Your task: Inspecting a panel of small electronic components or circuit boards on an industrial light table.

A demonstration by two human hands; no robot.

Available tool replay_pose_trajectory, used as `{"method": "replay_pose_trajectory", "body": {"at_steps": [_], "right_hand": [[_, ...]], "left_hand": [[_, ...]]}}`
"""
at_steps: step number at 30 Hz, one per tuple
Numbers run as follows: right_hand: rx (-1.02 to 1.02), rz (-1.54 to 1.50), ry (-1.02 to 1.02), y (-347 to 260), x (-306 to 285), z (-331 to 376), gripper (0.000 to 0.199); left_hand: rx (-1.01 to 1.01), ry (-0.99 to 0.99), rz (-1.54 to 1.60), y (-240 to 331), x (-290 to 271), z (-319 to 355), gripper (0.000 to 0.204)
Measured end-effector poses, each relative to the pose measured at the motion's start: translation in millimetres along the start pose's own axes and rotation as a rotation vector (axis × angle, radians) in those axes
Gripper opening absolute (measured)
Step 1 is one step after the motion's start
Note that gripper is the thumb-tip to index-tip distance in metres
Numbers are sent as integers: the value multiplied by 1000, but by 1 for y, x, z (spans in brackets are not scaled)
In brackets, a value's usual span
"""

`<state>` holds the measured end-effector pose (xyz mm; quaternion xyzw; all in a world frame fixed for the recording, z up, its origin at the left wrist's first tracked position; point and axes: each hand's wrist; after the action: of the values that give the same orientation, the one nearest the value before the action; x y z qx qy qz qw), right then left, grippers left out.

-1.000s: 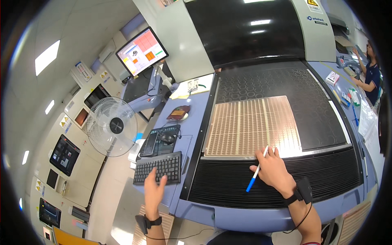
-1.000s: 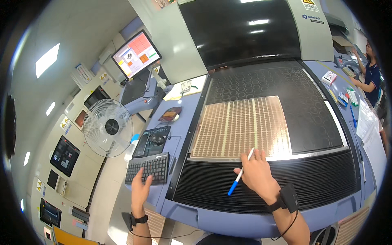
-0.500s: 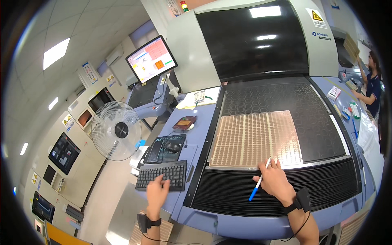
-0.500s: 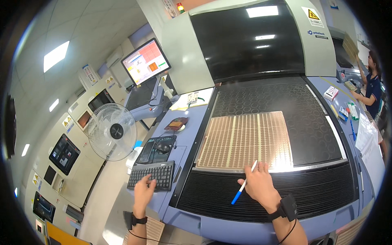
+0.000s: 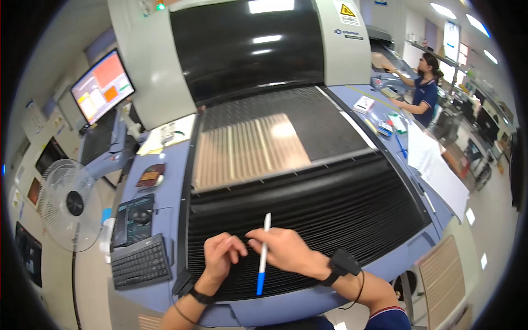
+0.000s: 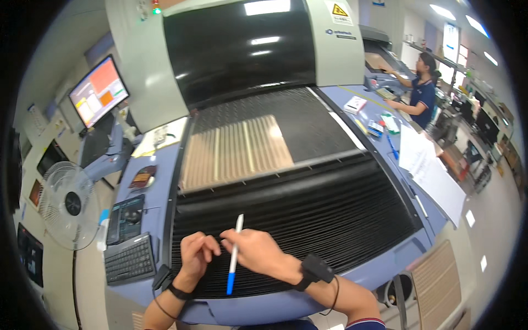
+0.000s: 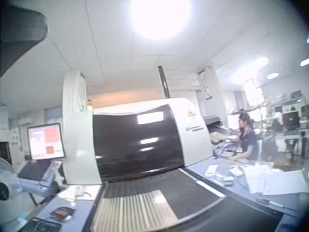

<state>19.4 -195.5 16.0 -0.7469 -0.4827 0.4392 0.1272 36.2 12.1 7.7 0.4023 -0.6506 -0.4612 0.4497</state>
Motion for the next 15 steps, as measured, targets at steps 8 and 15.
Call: {"method": "replay_pose_trajectory", "body": {"at_steps": [8,15], "right_hand": [[-67,-141,-126,-21,9,11,20],[17,-181,-248,-28,-1,7,35]], "left_hand": [[-187,80,266,-1,-1,17,51],[-155,-99,195,-1,-15,18,51]]}}
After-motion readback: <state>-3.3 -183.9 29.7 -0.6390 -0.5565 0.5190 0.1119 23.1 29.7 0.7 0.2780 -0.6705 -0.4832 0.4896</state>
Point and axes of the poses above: each hand's wrist, its own z-axis away from the middle knuckle, its own x-axis out of the palm, y = z × x, and after that the axes turned 5 degrees about y, right-handed
